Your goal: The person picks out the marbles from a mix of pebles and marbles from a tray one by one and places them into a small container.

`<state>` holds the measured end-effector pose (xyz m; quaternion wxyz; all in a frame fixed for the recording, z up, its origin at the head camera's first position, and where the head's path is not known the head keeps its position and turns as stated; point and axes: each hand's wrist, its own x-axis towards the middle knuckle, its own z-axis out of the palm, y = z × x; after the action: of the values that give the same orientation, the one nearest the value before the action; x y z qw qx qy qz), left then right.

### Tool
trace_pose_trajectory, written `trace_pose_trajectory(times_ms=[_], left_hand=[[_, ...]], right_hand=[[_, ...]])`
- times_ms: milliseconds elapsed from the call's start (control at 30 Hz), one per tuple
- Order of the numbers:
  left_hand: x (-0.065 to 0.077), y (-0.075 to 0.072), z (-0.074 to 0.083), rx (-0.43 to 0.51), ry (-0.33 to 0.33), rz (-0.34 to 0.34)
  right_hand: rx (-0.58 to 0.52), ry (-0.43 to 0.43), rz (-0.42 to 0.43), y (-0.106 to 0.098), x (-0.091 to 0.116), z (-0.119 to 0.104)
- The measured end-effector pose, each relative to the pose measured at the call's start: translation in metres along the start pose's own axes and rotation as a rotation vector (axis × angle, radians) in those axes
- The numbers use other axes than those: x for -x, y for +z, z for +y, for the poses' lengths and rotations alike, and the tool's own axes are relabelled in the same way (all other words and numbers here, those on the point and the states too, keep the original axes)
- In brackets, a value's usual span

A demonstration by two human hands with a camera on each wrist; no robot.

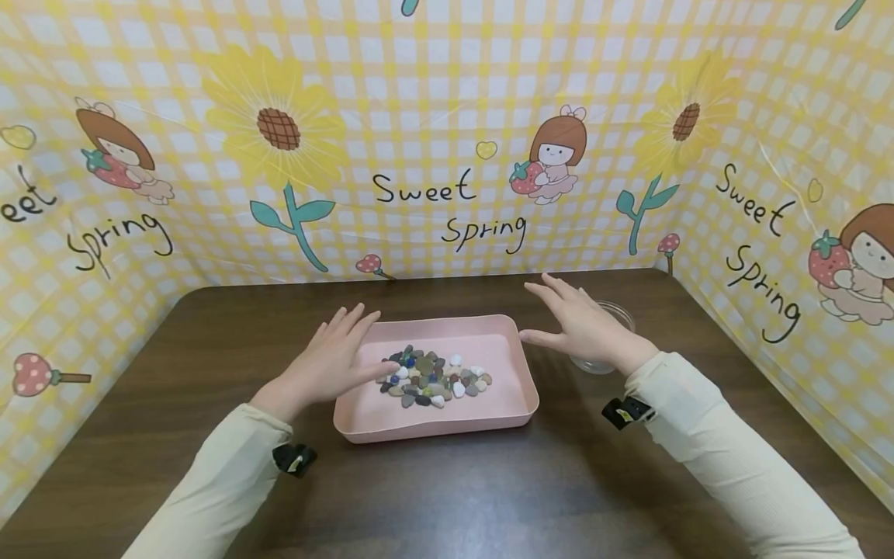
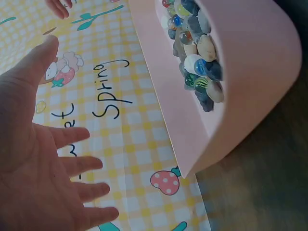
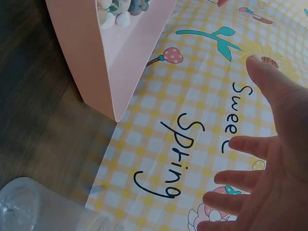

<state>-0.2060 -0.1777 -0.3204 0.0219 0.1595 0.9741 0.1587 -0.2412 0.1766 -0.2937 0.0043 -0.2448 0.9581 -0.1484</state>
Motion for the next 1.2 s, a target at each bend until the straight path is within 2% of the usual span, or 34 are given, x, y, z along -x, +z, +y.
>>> trace_pose_trajectory(times_ms=[200,367,667,767,1200], left_hand=[[0.007,0.003,-0.008,0.066,0.047,-0.033],[0.015,0.008,-0.012,0.094,0.048,-0.052],[0.027,0.02,-0.018,0.073,-0.032,-0.083],[0.031,0.023,-0.019,0.066,-0.041,-0.091],[0.048,0.022,-0.018,0.034,0.012,-0.097]], right_hand=[[-0.031,-0.037,0.008,0.006,0.004,-0.001],[-0.035,-0.073,0.02,0.016,0.007,0.0],[-0.031,-0.121,0.024,0.028,0.008,0.002],[-0.029,-0.132,0.024,0.03,0.009,0.001],[-0.026,-0.212,0.041,0.034,0.007,-0.003]])
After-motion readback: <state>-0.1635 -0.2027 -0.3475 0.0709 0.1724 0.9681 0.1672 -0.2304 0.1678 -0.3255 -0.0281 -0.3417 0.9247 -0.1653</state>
